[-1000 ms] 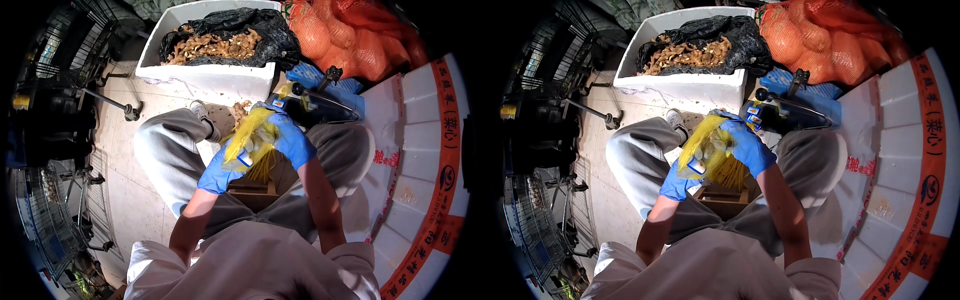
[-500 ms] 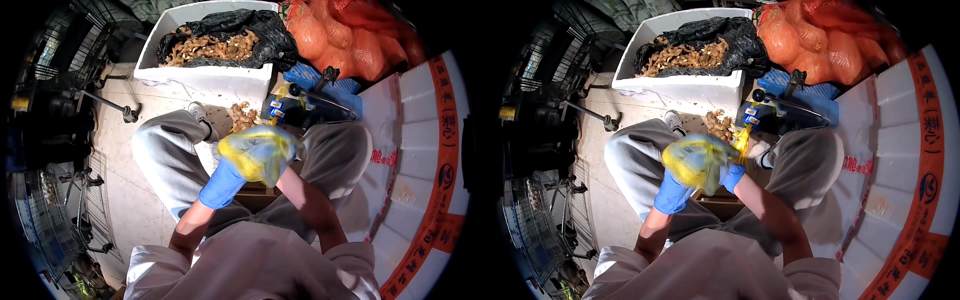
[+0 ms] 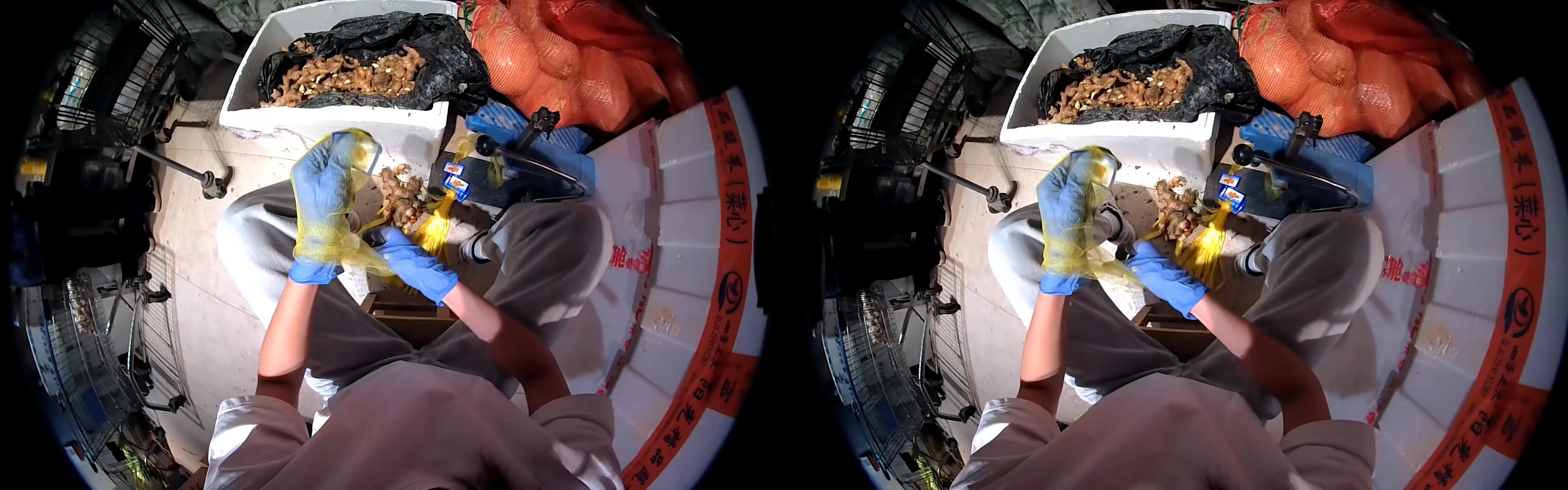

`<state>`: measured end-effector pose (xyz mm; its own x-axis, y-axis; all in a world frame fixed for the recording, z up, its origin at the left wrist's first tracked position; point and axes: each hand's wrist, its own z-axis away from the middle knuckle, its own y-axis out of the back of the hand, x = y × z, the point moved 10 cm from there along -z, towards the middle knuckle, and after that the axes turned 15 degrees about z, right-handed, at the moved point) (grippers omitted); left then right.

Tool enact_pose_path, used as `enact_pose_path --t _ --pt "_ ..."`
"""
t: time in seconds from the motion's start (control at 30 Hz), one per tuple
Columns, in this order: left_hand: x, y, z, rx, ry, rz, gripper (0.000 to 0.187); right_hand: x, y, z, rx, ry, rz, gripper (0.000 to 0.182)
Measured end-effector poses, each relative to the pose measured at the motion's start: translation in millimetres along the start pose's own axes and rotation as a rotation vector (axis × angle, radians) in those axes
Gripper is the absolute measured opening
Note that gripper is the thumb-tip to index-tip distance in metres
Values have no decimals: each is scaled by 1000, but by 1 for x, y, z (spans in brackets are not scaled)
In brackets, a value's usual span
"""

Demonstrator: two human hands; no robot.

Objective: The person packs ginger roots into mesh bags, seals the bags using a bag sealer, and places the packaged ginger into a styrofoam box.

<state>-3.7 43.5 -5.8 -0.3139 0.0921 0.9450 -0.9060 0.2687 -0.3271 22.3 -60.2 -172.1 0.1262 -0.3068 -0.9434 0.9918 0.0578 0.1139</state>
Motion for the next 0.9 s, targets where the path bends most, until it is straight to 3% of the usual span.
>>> enact_pose_path --t 0.07,0.13,0.17,0.2,0.27,0.37,0.47,0.5,0.57,0.63,0.73,0.8,0.9 --pt "-12 5 -1 -34 88 27 19 -23 -1 3 -142 -15 -213 16" --pt "-16 7 -5 -44 103 59 13 -29 -28 3 -231 192 -257 16" --pt "-15 10 -9 -58 93 43 14 -36 -36 13 -238 174 -335 16" --pt "-16 13 -15 -50 99 51 14 -42 -37 23 -301 56 136 23" --pt "-5 9 -28 -129 66 61 14 -25 -46 20 -263 175 325 24" --pt "-8 15 -38 -194 102 13 15 37 -19 7 -227 -238 138 21" --pt "-40 37 -41 -183 224 -42 15 87 34 -20 -16 -394 -116 22" --pt "-40 40 -40 -189 185 -20 15 92 62 -26 154 -423 -3 23" --pt "-46 57 -44 -158 163 57 17 127 93 -48 280 -455 67 23" --pt "-43 69 -47 -79 184 116 18 196 112 -94 221 -456 379 26" --pt "-54 90 -51 41 231 203 20 183 121 -136 229 -310 784 30" --pt "-60 93 -50 66 313 106 22 197 109 -166 149 -314 825 32" --pt "-62 93 -53 45 328 220 30 188 89 -196 100 -187 1060 42"
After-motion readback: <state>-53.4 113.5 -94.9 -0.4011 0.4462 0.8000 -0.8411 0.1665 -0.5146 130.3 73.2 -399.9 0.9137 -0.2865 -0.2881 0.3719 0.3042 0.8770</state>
